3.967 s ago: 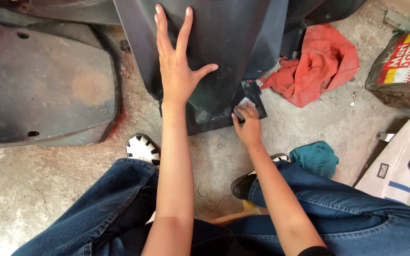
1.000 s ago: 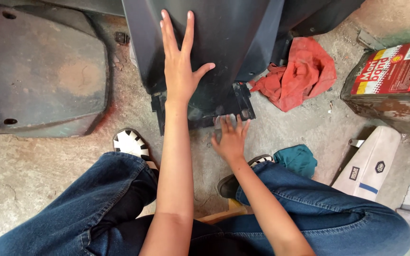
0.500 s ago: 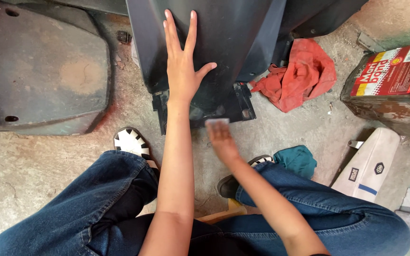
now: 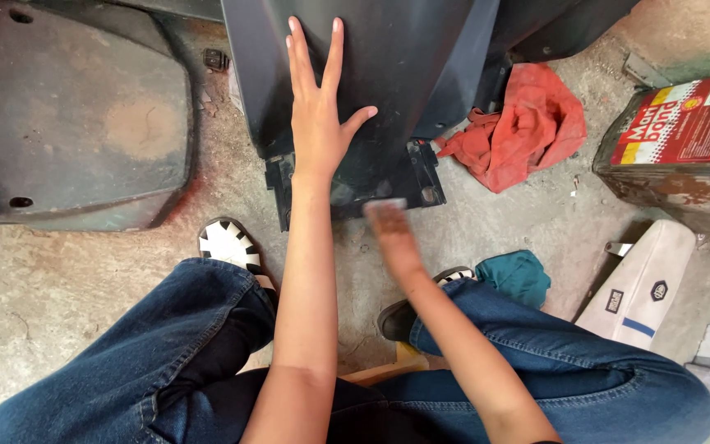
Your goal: The person sands a black plastic motorcycle part using a sanding block held in the right hand while stabilizing the part with the left hand. The person shifts position from standing to sitting on the floor to continue sanding the lower edges of the part.
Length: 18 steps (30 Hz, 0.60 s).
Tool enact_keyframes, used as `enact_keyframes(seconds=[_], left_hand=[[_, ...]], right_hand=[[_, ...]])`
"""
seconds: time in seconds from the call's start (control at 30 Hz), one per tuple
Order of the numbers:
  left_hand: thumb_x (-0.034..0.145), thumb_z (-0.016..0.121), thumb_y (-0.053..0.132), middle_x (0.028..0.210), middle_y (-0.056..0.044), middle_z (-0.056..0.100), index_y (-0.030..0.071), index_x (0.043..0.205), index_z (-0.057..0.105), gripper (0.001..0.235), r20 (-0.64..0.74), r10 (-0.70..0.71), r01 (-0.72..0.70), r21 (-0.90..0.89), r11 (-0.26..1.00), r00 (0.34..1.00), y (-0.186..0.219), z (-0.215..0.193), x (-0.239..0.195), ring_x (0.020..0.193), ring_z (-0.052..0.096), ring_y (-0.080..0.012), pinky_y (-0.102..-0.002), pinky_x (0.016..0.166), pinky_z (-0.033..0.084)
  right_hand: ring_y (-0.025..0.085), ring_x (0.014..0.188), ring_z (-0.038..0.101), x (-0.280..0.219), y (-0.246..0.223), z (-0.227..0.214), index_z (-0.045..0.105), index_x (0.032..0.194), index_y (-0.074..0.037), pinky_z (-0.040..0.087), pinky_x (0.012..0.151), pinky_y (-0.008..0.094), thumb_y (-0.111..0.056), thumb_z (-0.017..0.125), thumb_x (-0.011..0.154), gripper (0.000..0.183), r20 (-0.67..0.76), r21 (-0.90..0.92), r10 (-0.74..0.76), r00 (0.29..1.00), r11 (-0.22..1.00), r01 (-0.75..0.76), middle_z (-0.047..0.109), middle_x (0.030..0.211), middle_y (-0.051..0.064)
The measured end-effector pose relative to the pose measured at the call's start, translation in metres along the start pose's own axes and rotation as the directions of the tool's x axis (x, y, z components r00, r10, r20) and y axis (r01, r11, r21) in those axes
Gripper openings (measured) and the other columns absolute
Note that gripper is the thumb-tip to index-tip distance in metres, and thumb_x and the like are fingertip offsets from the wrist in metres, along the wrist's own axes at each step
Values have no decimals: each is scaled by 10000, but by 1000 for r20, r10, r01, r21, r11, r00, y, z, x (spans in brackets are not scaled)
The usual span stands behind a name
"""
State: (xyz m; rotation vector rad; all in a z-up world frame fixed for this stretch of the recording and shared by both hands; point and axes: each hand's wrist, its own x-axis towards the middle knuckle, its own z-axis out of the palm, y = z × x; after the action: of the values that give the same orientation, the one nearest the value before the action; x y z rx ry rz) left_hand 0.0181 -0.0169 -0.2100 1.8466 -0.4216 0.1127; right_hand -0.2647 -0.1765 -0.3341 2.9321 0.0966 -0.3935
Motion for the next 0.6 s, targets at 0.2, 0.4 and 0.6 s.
enact_keyframes(seconds=[0.2, 0.4, 0.6], left_hand=[[702, 1016, 218, 1749, -173, -16, 325, 1687, 187, 1292, -9, 36, -36, -15, 999, 999, 0, -2, -1, 1617, 171, -457, -485, 1317, 364], [696, 1015, 231, 1743, -182, 2, 323, 1679, 202, 1279, 2, 10, -10, 27, 1000, 1000, -3, -2, -2, 1609, 192, -457, -478, 1291, 377], [721, 1014, 243, 1751, -174, 0, 329, 1684, 194, 1268, -24, 25, -25, 10, 1000, 999, -3, 0, -2, 1618, 189, -450, -473, 1296, 390]], right_hand=[[326, 1408, 520, 10, -19, 23, 438, 1558, -81, 349, 1258, 422, 55, 476, 951, 624, 112, 57, 256, 960, 963, -263, 535, 1498, 182], [388, 1408, 497, 21, -83, -21, 459, 1480, 38, 357, 1203, 447, -43, 540, 914, 578, -194, 283, -7, 981, 957, 63, 510, 1501, 250], [326, 1421, 504, 21, -19, -17, 516, 1491, -138, 351, 1203, 420, 48, 522, 797, 719, -61, 9, 260, 964, 966, -259, 539, 1508, 193]])
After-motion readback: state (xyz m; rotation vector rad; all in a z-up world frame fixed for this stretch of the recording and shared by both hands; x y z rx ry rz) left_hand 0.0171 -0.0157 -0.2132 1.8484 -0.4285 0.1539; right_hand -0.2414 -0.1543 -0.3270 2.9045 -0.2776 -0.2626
